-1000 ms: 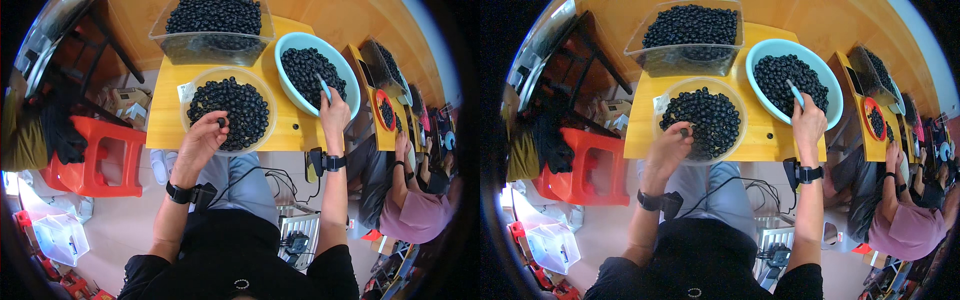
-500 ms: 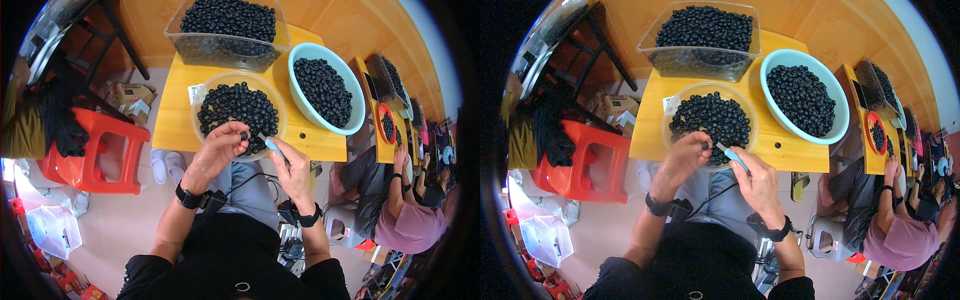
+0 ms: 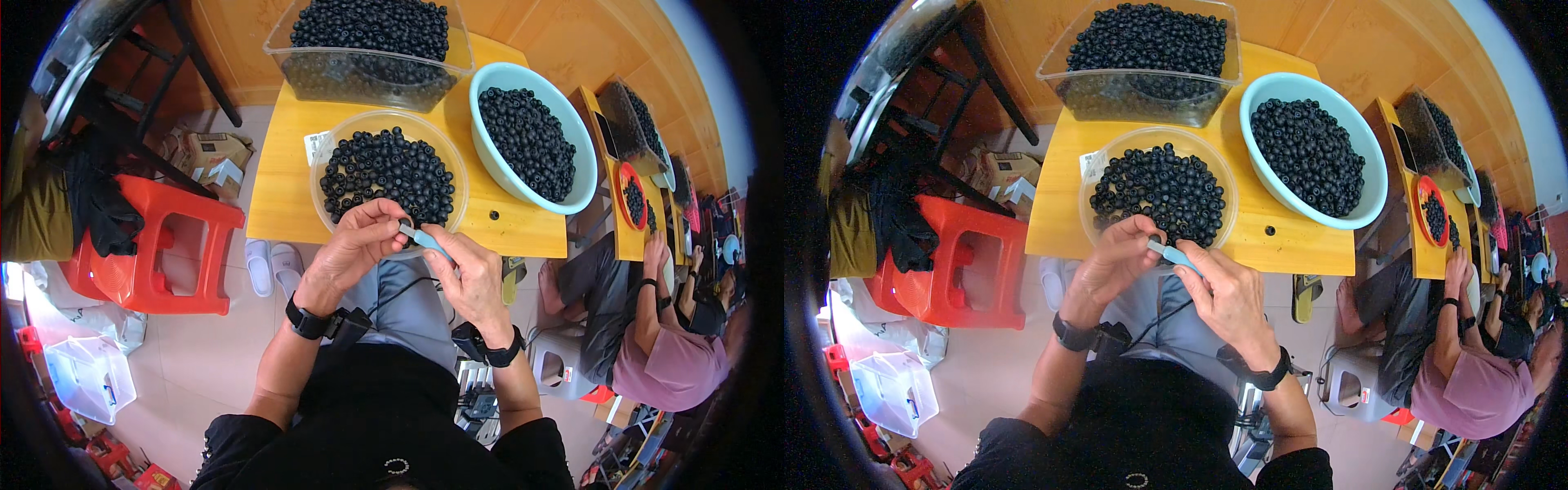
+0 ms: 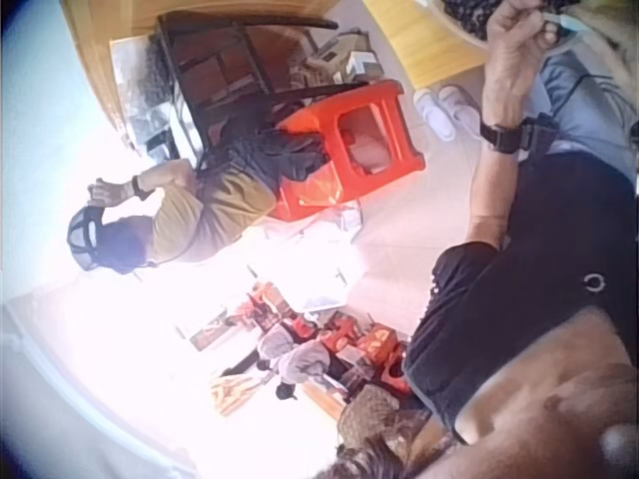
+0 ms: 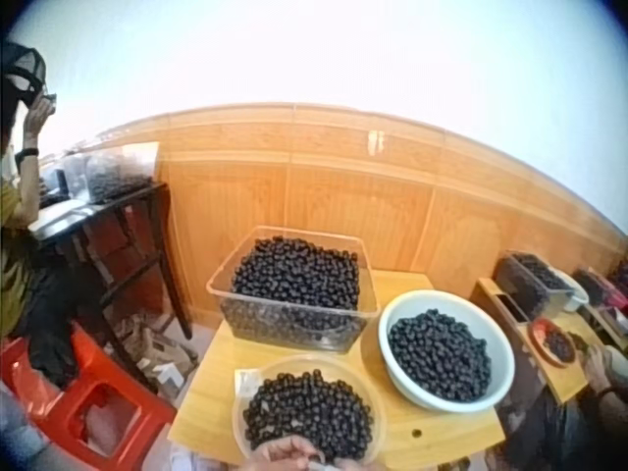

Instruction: Sorting and cleaning small black round components using a small blue tool in a manufacturing setting.

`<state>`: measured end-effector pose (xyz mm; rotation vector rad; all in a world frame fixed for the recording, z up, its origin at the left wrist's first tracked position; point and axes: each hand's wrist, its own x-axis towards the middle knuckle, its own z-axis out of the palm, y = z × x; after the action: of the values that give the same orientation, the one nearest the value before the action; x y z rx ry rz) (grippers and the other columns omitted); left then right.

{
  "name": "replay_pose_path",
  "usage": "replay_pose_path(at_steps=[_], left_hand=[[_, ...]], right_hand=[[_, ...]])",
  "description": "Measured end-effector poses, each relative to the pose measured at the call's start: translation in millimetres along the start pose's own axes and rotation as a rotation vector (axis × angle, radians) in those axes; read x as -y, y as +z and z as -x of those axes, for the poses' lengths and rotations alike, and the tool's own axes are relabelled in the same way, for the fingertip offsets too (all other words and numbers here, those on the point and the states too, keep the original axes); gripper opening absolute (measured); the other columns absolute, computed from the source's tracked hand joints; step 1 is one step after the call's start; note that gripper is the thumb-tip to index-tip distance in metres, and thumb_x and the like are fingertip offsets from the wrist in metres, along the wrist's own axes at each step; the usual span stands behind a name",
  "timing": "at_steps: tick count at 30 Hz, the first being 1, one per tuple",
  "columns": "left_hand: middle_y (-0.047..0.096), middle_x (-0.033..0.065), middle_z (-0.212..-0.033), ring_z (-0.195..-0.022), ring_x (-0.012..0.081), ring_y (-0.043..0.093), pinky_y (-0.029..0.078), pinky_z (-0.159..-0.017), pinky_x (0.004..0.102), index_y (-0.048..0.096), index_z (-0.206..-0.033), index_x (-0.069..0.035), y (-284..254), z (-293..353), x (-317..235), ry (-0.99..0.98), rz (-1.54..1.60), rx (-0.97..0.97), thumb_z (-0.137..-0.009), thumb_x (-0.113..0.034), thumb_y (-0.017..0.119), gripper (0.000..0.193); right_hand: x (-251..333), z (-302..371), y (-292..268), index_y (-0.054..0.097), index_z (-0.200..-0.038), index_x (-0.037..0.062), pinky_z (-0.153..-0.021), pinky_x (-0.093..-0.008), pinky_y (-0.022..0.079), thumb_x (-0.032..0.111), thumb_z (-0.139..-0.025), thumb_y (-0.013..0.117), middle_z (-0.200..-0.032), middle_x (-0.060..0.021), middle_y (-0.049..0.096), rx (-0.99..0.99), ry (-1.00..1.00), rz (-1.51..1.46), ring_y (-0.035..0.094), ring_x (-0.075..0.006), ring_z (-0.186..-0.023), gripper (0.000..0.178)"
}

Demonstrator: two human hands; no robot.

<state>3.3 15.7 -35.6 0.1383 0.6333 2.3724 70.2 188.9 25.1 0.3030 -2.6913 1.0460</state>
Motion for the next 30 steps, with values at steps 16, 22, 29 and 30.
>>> replay_pose_path(at_steps=[16,22,29,30], left_hand=[[0.063,0.0096,-0.093,-0.078,0.0143,0.063,0.054,-0.073,0.0253,0.059,-0.096,-0.002,-2,-1,-2,-0.031,0.018,0.061,-0.085,-0.002,0.059,0.011],[0.064,0.0096,-0.094,-0.077,0.0141,0.063,0.054,-0.071,0.0252,0.059,-0.095,-0.002,2,4,-11,-0.071,0.013,0.163,-0.084,-0.002,0.060,0.011],[0.063,0.0085,-0.093,-0.079,0.0149,0.064,0.055,-0.072,0.0249,0.058,-0.095,-0.003,6,1,-10,-0.061,-0.004,0.023,-0.084,-0.002,0.061,0.012],[0.063,0.0083,-0.093,-0.078,0.0150,0.064,0.055,-0.072,0.0248,0.058,-0.095,-0.003,7,1,-10,-0.050,-0.004,0.007,-0.084,-0.002,0.061,0.012]], right_hand=[[-5,-5,-4,0.064,-0.104,0.0095,-0.047,-0.0331,0.042,0.018,-0.081,0.065,-0.063,-0.0074,0.056,0.008,-0.053,-0.003,0.055,-0.0220,-0.050,0.025],[-46,-9,-1,0.065,-0.101,0.0053,-0.055,-0.0350,0.047,0.018,-0.083,0.062,-0.076,-0.0131,0.064,-0.093,0.000,0.068,0.062,-0.0303,-0.063,0.022],[-19,-11,-11,0.065,-0.099,0.0008,-0.057,-0.0312,0.048,0.014,-0.084,0.060,-0.079,-0.0163,0.066,-0.044,0.130,-0.089,0.063,-0.0253,-0.064,0.021],[-15,-11,-10,0.065,-0.099,0.0003,-0.056,-0.0300,0.047,0.014,-0.084,0.060,-0.079,-0.0156,0.066,-0.026,0.128,-0.129,0.062,-0.0229,-0.062,0.021]])
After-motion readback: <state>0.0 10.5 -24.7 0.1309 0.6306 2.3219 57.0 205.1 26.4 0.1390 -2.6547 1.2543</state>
